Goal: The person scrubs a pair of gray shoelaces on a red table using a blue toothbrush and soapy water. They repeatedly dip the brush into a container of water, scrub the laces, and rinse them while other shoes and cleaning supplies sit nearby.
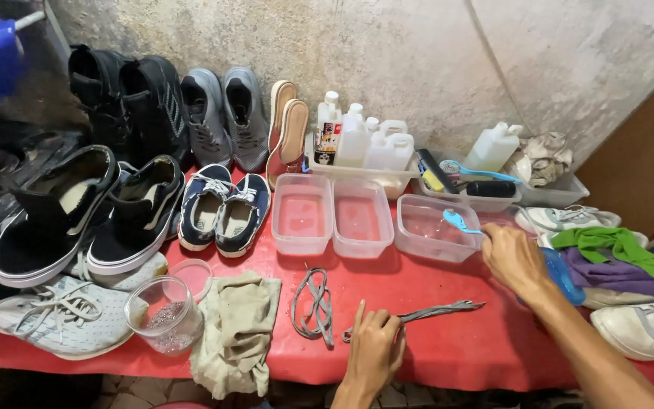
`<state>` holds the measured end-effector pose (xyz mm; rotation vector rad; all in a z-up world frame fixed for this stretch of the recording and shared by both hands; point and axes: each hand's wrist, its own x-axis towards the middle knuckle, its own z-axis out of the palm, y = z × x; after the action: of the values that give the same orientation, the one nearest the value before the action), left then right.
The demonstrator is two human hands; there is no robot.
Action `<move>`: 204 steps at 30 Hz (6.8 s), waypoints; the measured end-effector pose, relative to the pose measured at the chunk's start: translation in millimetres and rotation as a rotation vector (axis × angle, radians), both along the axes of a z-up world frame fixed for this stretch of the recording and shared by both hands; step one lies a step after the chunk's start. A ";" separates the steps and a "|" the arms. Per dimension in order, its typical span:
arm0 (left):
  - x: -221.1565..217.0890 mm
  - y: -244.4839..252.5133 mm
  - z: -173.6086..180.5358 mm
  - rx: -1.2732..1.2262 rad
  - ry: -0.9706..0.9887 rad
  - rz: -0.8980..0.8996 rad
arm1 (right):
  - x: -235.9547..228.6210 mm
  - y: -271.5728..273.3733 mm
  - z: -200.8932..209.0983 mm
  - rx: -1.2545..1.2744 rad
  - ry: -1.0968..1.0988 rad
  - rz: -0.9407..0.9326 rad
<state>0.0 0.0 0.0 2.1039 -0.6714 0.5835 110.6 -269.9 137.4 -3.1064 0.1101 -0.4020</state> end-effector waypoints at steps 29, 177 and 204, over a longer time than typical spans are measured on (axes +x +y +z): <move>-1.5 -19.0 17.3 -0.242 0.270 0.018 | -100.8 30.7 -35.1 0.556 -0.356 0.196; 40.3 -60.8 -41.2 0.369 0.218 0.085 | -60.1 42.1 -116.4 0.142 0.110 0.216; 46.5 -33.0 -20.1 0.423 0.403 -0.065 | -15.5 -6.6 -115.8 0.566 0.210 0.179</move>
<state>46.5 -33.0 -20.1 2.4780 -0.6653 -0.0345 95.1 -276.5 21.5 -2.5590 -0.0479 -0.0253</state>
